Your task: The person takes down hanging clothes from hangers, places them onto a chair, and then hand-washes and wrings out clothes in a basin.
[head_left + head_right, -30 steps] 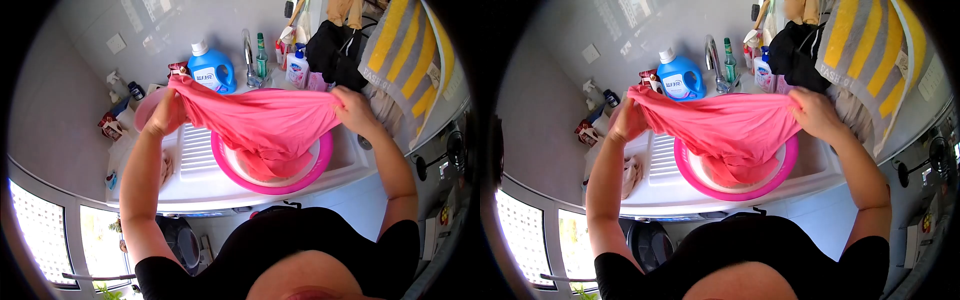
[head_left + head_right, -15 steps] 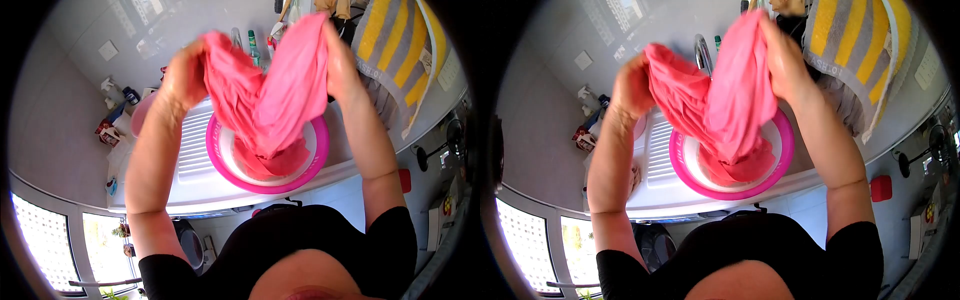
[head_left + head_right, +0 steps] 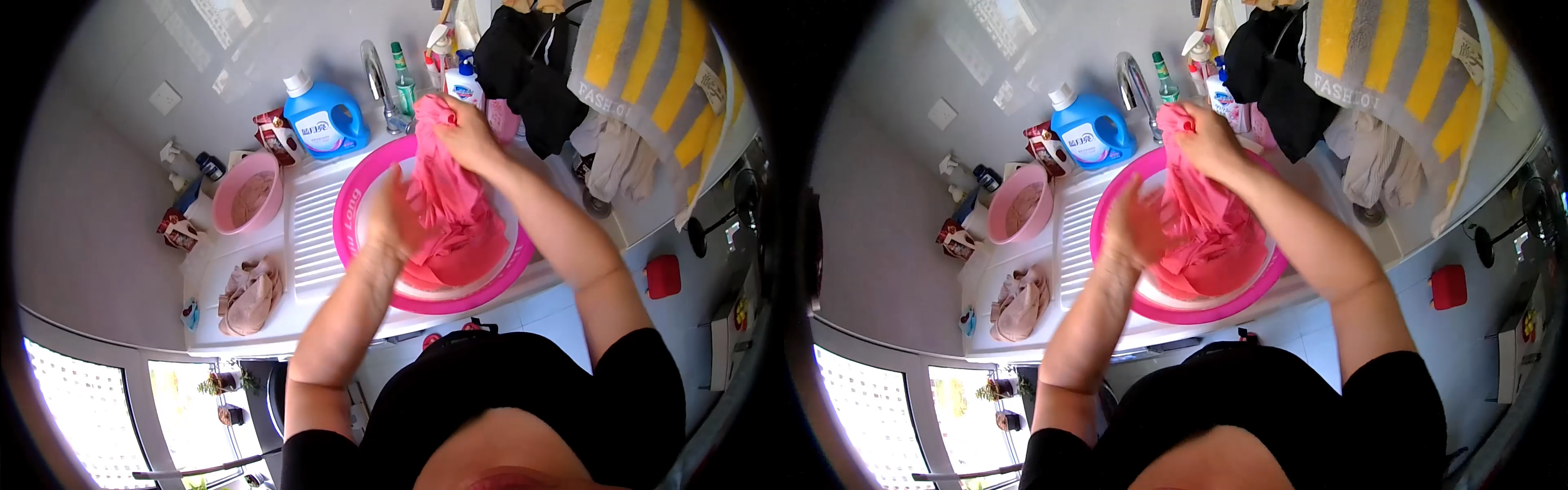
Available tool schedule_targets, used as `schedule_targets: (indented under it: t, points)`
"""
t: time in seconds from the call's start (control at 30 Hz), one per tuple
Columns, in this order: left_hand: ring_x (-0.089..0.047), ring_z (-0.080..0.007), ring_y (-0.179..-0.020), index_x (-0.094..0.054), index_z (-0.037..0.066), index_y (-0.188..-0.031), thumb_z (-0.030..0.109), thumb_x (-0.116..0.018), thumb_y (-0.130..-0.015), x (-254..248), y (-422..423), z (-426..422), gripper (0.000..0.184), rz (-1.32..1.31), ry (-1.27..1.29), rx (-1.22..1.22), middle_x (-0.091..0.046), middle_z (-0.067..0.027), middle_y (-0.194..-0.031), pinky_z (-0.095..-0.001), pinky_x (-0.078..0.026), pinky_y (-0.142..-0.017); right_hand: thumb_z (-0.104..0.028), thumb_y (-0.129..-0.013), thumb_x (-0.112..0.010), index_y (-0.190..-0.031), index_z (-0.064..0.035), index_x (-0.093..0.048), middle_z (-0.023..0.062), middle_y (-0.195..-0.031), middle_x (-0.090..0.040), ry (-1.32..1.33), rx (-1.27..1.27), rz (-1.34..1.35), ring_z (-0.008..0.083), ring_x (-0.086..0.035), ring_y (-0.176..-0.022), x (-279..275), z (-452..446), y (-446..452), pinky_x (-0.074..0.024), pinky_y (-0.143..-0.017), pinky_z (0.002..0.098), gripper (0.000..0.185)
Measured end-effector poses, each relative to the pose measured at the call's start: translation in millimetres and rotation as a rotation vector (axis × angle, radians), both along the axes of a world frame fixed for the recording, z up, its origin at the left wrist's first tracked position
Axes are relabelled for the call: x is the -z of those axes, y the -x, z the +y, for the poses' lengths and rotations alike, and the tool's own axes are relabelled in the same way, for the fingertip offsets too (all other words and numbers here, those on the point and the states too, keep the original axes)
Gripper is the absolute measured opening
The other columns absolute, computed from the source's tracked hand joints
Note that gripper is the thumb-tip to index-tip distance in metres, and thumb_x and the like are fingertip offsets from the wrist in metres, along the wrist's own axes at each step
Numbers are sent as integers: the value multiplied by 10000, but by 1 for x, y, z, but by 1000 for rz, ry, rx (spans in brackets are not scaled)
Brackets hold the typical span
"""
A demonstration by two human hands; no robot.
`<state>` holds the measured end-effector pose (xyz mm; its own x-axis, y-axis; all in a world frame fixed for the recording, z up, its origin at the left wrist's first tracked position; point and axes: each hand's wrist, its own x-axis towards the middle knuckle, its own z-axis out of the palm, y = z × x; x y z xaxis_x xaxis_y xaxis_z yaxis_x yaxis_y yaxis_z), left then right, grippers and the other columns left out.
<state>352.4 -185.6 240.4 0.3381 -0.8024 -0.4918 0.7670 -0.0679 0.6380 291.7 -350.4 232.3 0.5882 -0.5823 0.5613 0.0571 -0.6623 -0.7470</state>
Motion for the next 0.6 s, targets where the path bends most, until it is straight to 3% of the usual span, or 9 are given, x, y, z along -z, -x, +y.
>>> schedule_targets:
  t: [0.07, 0.1, 0.13, 0.2, 0.33, 0.4, 0.47, 0.53, 0.6]
  points:
    - [-153, -374, -1337, -138, 84, -1411, 615, -345, -858, 16, 13, -3, 794, 449, 127, 164, -135, -152, -1459, -642, -131, -1013, -92, -731, -599, -1090, -30, -557, 177, -947, -617, -236, -6, -152, 302, -608, -886, 14, 37, 0, -479, -767, 353, 366]
    - [-269, -366, -1292, -263, 77, -1368, 659, -312, -845, 24, 16, -5, 784, 327, 343, 199, -274, -166, -1401, -603, -219, -1010, -109, -733, -620, -1040, -28, -561, 169, -923, -611, -193, -18, -102, 304, -608, -864, 11, 69, 9, -480, -745, 356, 323]
    - [-449, -331, -1160, -399, 71, -1266, 655, -286, -856, 19, 14, -8, 722, 182, 272, 1, -462, -162, -1251, -532, -333, -978, -125, -734, -642, -991, -26, -564, 162, -898, -605, -148, -31, -56, 307, -608, -841, 3, 100, 22, -482, -724, 359, 286]
    - [-556, -285, -993, -506, 85, -1120, 616, -321, -872, 70, -24, -13, 615, 358, 841, 483, -568, -129, -1080, -445, -411, -929, -155, -739, -671, -941, -20, -549, 149, -877, -589, 148, -134, -122, 317, -604, -763, 0, 136, 43, -488, -647, 376, 272]
    - [-572, -261, -940, -539, 76, -1054, 557, -382, -880, 54, -9, -16, 535, 284, 519, 262, -581, -113, -1033, -399, -464, -855, -160, -758, -658, -924, -27, -572, 153, -848, -601, 241, -177, 57, 316, -591, -737, 14, 130, 42, -479, -639, 356, 229]
    - [-575, -257, -933, -546, 76, -1042, 534, -397, -883, 53, 6, -24, 507, 169, 368, 60, -583, -109, -1027, -393, -475, -837, -182, -742, -663, -844, -63, -602, 150, -762, -607, 17, 89, 69, 328, -592, -703, 36, 88, 15, -479, -592, 372, 168]
    - [-578, -253, -926, -553, 76, -1030, 512, -411, -886, 51, 14, -28, 480, 49, 215, -139, -586, -104, -1020, -387, -485, -819, -184, -746, -653, -820, -72, -610, 143, -726, -605, 93, 111, -4, 326, -596, -693, 34, 85, 11, -480, -587, 380, 141]
    - [-583, -249, -919, -551, 82, -1040, 455, -413, -900, 113, -17, -40, 422, 88, 478, -62, -588, -97, -1017, -389, -495, -797, -190, -753, -629, -835, -78, -625, 147, -748, -615, 312, 99, 15, 333, -610, -738, 29, 94, 17, -488, -635, 414, 139]
    - [-587, -246, -913, -549, 88, -1050, 398, -414, -913, 117, -23, -46, 365, 134, 748, 10, -591, -91, -1013, -390, -504, -776, -206, -742, -632, -861, -75, -635, 160, -803, -623, 400, 43, -205, 338, -611, -765, 35, 113, 22, -487, -674, 423, 177]
